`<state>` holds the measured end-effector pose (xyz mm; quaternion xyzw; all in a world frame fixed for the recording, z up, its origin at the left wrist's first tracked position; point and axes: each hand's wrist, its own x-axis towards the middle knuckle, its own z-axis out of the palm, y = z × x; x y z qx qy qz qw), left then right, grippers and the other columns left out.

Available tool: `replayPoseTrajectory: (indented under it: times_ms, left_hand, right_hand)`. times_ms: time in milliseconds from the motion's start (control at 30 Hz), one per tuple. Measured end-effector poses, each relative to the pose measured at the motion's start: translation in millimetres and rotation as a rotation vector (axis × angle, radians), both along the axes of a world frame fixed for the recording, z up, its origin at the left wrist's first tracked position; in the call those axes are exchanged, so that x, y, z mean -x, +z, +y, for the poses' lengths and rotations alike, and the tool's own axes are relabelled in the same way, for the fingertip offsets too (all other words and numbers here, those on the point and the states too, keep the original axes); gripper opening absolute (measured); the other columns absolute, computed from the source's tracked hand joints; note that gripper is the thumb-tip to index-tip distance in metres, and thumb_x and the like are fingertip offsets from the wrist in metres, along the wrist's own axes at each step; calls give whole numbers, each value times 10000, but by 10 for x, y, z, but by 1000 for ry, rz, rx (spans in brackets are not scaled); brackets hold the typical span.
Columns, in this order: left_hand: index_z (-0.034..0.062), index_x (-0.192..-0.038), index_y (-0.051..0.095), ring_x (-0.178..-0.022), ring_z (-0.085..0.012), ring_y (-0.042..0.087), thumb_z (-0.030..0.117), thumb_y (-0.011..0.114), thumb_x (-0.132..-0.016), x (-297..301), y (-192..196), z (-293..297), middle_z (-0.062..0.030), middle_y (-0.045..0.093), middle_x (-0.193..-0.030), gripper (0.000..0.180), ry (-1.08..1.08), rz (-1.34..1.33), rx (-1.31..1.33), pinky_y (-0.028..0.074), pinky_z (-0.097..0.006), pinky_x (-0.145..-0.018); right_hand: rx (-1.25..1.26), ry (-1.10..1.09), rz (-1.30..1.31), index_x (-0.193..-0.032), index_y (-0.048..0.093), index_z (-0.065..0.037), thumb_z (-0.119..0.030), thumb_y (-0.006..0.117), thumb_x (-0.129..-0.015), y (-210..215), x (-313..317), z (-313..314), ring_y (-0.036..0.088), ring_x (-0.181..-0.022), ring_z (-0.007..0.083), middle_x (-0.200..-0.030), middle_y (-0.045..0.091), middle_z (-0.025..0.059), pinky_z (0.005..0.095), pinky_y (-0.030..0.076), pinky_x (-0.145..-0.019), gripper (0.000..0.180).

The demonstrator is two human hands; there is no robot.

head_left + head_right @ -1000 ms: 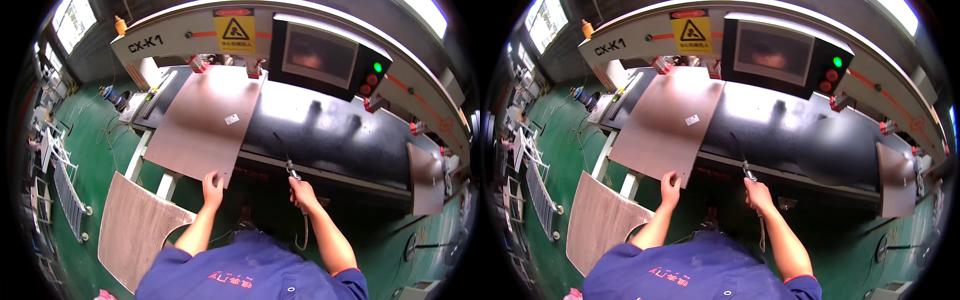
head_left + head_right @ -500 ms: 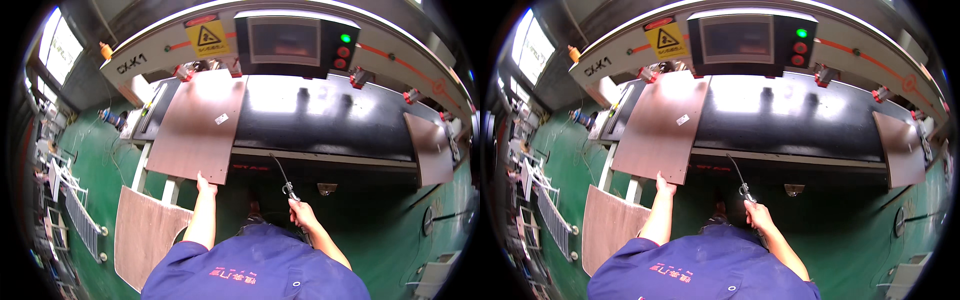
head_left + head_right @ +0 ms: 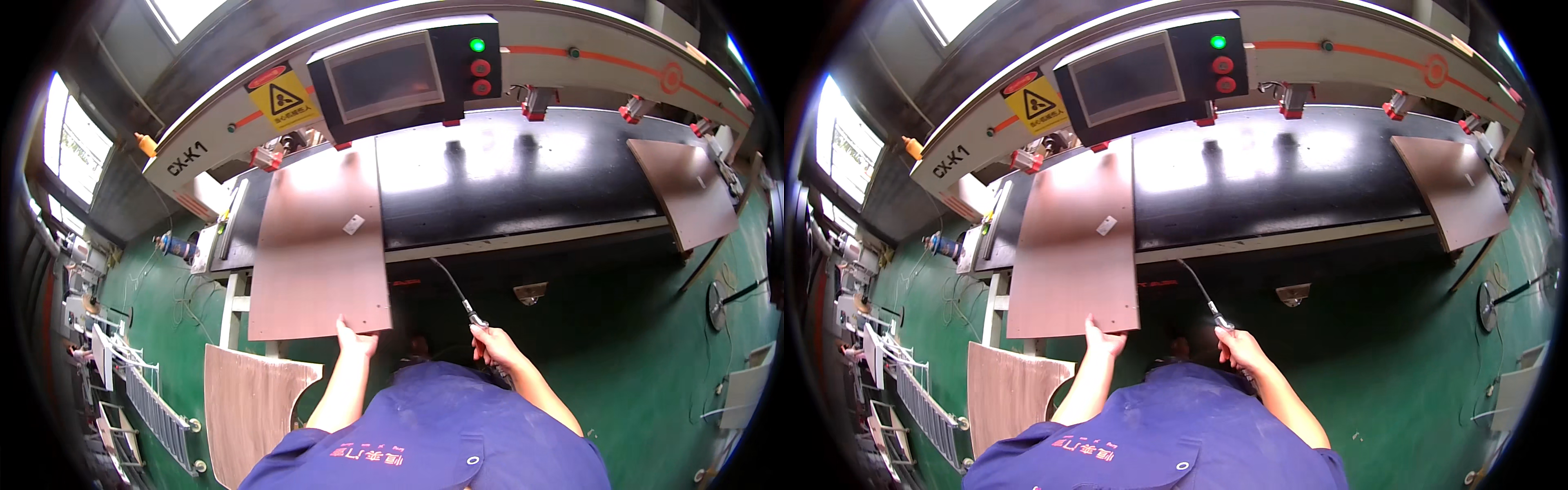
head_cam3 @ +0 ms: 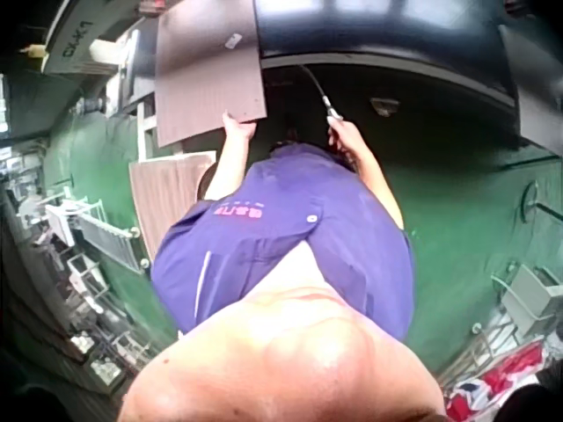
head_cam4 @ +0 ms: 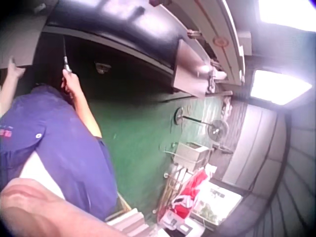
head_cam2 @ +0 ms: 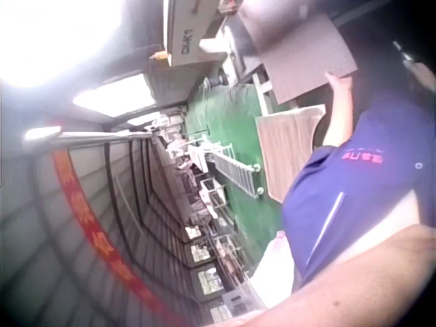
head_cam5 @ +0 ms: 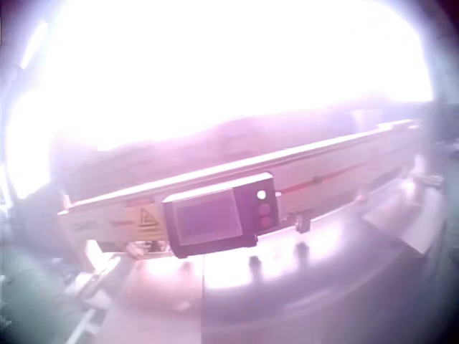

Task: The person operates a wood-panel processing machine by positioning a panel under the clamps, pressing a button to start the cycle, and moving the panel to a side table.

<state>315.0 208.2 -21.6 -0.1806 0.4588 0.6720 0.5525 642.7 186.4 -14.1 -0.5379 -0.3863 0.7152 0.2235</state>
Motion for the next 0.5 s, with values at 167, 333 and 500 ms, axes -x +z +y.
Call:
replayPoseTrajectory:
  times_ms: [167, 333, 500]
  left_hand:
    - [138, -1343, 423, -1197, -270, 482, 531, 437, -896, -264, 282, -524, -86, 486, -1321, 595, -50, 13, -124, 407, -469, -990]
    - [144, -1300, 479, -1121, -241, 542, 515, 464, -876, -217, 456, -916, -60, 557, -1246, 564, -142, 166, -180, 472, -435, -901]
    - [108, -1266, 500, -1034, -221, 590, 447, 491, -878, -65, 482, -1252, -45, 615, -1149, 516, -241, 295, -194, 496, -402, -842]
  right_hand:
    - [-31, 27, 34, -771, 564, -45, -449, 499, -939, -52, 119, 183, 437, -369, 81, -594, 599, 80, 218, 330, -367, 442]
    - [-39, 46, 15, -710, 551, -58, -489, 489, -931, 216, 162, 310, 424, -341, 92, -525, 564, 77, 228, 316, -339, 489]
    - [-39, -20, 75, -711, 531, -67, -505, 475, -933, 294, 180, 389, 420, -340, 95, -515, 543, 57, 230, 314, -332, 494]
